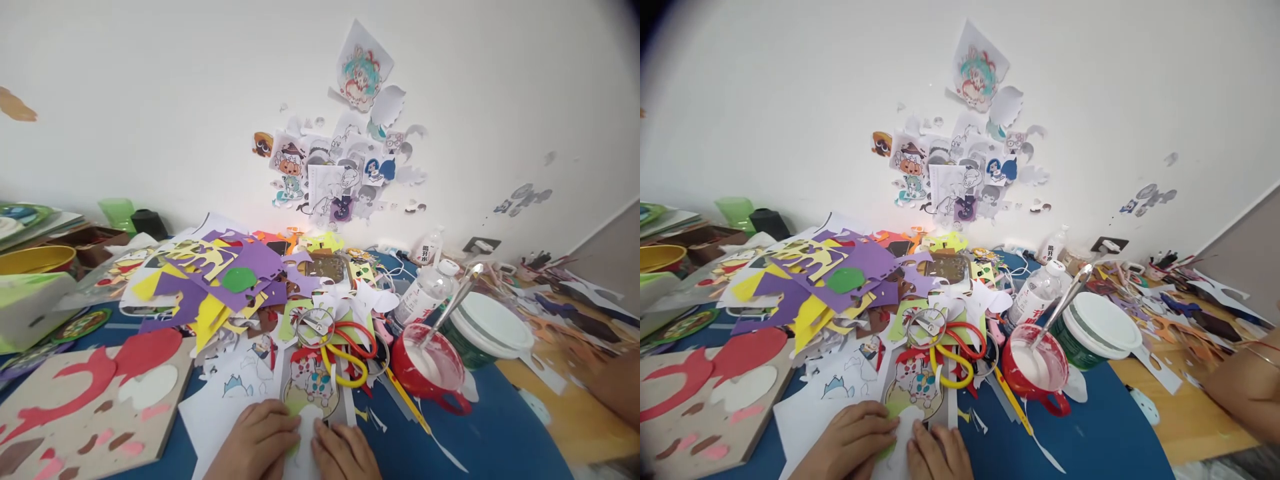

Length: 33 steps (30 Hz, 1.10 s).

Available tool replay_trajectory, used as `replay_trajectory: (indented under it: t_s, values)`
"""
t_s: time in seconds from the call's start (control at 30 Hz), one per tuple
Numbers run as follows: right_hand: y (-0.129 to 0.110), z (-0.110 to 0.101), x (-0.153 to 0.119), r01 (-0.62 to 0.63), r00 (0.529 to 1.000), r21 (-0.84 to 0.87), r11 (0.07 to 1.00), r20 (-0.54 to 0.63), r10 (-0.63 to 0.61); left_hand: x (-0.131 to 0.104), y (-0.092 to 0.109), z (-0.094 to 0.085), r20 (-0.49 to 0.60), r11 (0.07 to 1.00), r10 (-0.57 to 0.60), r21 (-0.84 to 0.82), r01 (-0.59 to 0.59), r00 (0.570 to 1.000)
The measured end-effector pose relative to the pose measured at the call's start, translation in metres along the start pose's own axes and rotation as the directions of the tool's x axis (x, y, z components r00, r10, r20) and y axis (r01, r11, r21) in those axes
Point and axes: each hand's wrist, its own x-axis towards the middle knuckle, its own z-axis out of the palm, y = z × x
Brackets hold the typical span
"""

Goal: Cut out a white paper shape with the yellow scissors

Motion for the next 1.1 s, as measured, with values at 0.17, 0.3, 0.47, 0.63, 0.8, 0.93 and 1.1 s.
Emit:
replay_trajectory:
  t_s: [0.17,0.3,0.47,0.63,0.8,0.93,1.1]
  values:
    - [-0.005,-0.009,0.009,-0.029,0.999,0.007,1.000,0.046,0.029,0.006,0.011,-0.010,0.031,0.999,-0.040,-0.004,0.040,0.999]
    - [-0.006,-0.011,0.009,-0.056,0.996,0.021,0.998,0.068,0.055,0.008,0.014,-0.013,0.031,0.999,-0.040,-0.014,0.041,0.999]
    - [-0.004,-0.012,0.007,-0.055,0.996,0.022,0.998,0.077,0.053,0.010,0.015,-0.014,0.067,1.000,-0.026,0.016,0.025,0.997]
    - [-0.003,-0.012,0.008,-0.033,0.998,0.015,0.999,0.062,0.032,0.010,0.017,-0.013,0.093,0.999,-0.029,0.041,0.026,0.995]
    - [0.000,-0.014,0.009,-0.007,0.997,0.009,1.000,0.081,0.007,0.011,0.017,-0.015,0.110,0.998,-0.029,0.057,0.023,0.994]
    - [-0.001,-0.014,0.007,-0.008,0.997,-0.006,1.000,0.082,0.009,0.012,0.017,-0.015,0.086,0.998,-0.019,0.058,0.014,0.996]
    - [0.000,-0.017,0.006,-0.040,0.994,0.007,0.999,0.097,0.039,0.009,0.017,-0.013,0.041,0.997,0.002,0.077,-0.006,0.999]
